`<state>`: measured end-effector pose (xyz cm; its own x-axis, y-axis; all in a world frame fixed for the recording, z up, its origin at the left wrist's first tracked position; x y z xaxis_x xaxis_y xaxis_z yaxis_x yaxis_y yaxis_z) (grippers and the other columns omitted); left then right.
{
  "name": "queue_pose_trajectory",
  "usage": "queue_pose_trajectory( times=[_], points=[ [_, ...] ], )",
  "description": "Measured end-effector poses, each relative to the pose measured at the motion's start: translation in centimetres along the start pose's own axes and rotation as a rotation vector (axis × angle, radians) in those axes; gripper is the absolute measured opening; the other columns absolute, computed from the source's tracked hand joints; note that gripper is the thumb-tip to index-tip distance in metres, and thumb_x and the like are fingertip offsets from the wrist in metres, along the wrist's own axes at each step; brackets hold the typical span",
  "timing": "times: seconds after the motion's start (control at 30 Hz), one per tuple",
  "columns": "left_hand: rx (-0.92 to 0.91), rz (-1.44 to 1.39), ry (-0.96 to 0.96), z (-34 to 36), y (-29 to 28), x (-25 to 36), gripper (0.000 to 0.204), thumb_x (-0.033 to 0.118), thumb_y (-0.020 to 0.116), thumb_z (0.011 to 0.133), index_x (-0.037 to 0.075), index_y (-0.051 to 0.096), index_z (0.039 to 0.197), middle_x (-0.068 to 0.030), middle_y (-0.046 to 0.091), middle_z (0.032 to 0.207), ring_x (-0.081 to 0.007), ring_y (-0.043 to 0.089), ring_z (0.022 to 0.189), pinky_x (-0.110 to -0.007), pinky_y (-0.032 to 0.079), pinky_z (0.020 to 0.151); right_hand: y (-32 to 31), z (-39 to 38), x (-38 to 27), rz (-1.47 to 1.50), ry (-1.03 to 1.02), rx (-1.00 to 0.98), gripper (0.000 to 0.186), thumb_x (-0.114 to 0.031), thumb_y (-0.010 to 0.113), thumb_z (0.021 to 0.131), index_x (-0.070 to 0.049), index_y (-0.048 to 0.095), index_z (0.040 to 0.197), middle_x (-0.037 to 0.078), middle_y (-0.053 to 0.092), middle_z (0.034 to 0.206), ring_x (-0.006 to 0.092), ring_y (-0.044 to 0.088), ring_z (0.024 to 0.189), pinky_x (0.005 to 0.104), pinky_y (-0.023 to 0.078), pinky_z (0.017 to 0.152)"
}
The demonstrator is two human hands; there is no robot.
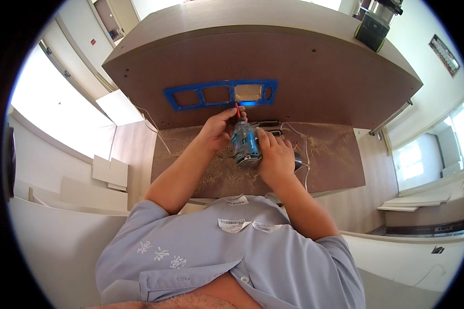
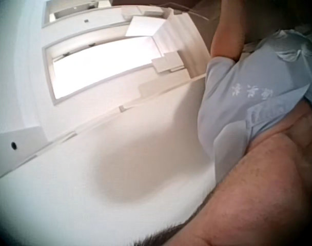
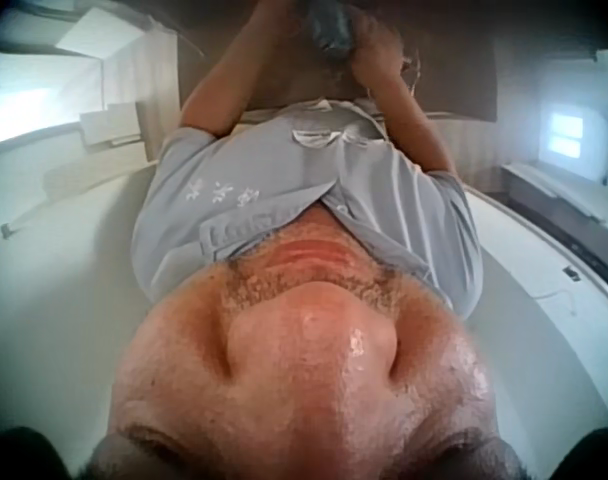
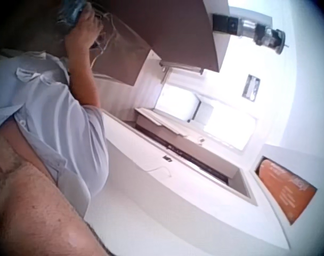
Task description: The person uses a router to cut a hole in a wooden cabinet, then uses a drill and pliers on electrical wires.
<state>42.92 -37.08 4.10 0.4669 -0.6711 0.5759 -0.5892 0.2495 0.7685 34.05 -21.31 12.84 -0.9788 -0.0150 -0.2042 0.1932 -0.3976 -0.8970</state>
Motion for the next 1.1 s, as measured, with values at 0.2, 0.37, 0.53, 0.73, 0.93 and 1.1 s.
queue_pose_trajectory(
  times=[0.2,0.37,0.53,0.73,0.93,1.1],
  points=[
    [-0.008,0.002,-0.002,0.0,-0.8,0.0,0.024,0.018,0.058,0.108,-0.002,0.064,0.12,-0.0088,0.065,0.1,-0.0214,0.064,0.091,-0.037,0.058,0.086,2.3,0.4,-2.8,-0.199,-0.029,-0.121,0.074,-0.013,0.064,0.082,0.0,0.043,0.152,0.013,0.069,0.123,0.0306,0.071,0.104,0.0445,0.05,0.091],
    [0.002,-0.009,-0.045,-0.2,-0.5,0.0,0.025,0.018,0.057,0.109,-0.002,0.063,0.122,-0.008,0.064,0.1,-0.0209,0.064,0.09,-0.037,0.058,0.084,2.1,0.5,-3.0,-0.144,0.001,-0.158,0.062,-0.013,0.06,0.089,0.002,0.047,0.148,0.013,0.07,0.117,0.0287,0.073,0.097,0.0443,0.052,0.088],
    [-0.035,-0.022,-0.061,0.4,-0.8,-0.2,0.028,0.019,0.056,0.109,-0.002,0.06,0.128,-0.0077,0.063,0.099,-0.0219,0.065,0.088,-0.039,0.06,0.08,1.7,0.6,-3.1,-0.102,0.012,-0.174,0.064,-0.011,0.063,0.086,0.003,0.047,0.147,0.014,0.07,0.115,0.0305,0.073,0.097,0.0445,0.052,0.087],
    [-0.008,-0.091,-0.106,-0.2,0.0,-0.1,0.027,0.018,0.054,0.11,-0.003,0.059,0.127,-0.0083,0.063,0.099,-0.0219,0.066,0.086,-0.039,0.059,0.081,1.6,0.7,-3.0,-0.038,0.057,-0.175,0.068,-0.007,0.064,0.083,0.003,0.046,0.147,0.015,0.07,0.115,0.0321,0.072,0.1,0.045,0.052,0.088],
    [-0.062,-0.088,-0.118,0.4,0.3,-0.3,0.03,0.021,0.049,0.112,-0.004,0.06,0.125,-0.0101,0.065,0.1,-0.023,0.066,0.086,-0.04,0.058,0.081,1.6,0.5,-3.0,-0.008,0.067,-0.165,0.073,-0.006,0.066,0.079,0.002,0.044,0.148,0.015,0.069,0.116,0.0319,0.072,0.103,0.0442,0.051,0.09],
    [0.022,-0.049,-0.069,0.9,0.3,0.5,0.027,0.021,0.051,0.111,-0.002,0.063,0.117,-0.0098,0.066,0.097,-0.0214,0.065,0.085,-0.038,0.058,0.078,1.4,0.0,-3.0,-0.004,0.059,-0.137,0.074,-0.008,0.068,0.079,0.001,0.045,0.149,0.014,0.069,0.115,0.0317,0.072,0.102,0.044,0.051,0.09]
  ],
)
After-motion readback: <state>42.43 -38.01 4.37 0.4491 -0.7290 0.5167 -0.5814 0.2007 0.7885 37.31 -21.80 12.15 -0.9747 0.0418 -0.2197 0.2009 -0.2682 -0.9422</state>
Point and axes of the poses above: each hand's wrist, its own z-axis towards the middle knuckle, its own y-axis out of the palm, x = y × z, the point moved 9 cm from there along z, towards the middle knuckle
